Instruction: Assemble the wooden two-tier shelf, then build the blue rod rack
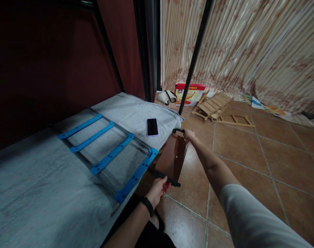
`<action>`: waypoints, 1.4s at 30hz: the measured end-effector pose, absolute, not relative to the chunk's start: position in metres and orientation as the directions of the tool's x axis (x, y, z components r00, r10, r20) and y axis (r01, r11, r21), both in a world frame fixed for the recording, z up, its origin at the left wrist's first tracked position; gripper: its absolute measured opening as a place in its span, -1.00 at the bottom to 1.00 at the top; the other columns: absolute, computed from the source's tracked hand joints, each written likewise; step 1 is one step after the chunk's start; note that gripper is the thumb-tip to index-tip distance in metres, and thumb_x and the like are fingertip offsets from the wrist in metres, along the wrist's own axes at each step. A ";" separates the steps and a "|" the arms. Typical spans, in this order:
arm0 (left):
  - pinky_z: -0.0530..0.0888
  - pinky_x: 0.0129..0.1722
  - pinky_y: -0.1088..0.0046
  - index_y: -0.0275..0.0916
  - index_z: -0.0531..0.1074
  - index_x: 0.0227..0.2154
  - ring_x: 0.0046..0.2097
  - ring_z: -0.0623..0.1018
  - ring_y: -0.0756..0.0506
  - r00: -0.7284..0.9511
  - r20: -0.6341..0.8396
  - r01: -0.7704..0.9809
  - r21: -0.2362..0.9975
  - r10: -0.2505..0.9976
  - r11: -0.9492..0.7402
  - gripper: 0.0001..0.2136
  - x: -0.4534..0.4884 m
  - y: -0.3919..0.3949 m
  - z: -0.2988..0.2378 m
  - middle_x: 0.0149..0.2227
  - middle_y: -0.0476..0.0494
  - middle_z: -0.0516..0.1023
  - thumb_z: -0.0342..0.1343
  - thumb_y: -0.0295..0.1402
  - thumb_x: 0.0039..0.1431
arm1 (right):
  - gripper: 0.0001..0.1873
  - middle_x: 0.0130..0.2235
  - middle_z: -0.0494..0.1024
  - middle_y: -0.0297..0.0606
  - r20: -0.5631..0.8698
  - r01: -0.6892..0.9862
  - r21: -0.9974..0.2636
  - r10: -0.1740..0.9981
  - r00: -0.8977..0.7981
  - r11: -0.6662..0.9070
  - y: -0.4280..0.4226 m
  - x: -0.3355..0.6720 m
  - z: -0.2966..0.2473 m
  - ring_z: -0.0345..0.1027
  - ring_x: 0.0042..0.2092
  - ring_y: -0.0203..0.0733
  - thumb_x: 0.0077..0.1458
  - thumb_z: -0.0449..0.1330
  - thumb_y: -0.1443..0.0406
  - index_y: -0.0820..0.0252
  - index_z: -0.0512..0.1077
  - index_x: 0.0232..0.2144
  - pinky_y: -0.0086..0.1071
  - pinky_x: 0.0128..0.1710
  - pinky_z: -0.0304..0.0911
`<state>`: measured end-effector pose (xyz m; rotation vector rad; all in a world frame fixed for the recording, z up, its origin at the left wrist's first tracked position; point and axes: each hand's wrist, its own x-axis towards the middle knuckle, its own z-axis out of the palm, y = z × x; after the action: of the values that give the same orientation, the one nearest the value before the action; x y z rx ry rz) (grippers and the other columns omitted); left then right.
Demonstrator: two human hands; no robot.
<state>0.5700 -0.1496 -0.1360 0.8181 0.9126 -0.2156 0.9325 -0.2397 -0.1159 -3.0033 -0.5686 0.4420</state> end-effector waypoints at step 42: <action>0.42 -0.42 0.59 -0.32 0.45 -0.40 -0.41 0.57 0.02 0.627 -0.755 0.421 0.537 0.193 0.731 -0.81 0.544 -0.152 -0.153 -0.42 -0.13 0.58 0.39 -0.43 0.04 | -0.54 0.20 0.37 -0.03 -0.193 0.303 -0.150 0.329 0.924 -0.941 -0.256 0.913 -0.114 0.24 0.21 0.04 0.26 0.04 0.24 0.07 0.29 0.20 0.16 0.25 -0.06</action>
<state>0.5440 -0.1519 -0.1527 0.7652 0.9055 -0.1468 0.9130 -0.2560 -0.1136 -2.9661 -0.4888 0.3280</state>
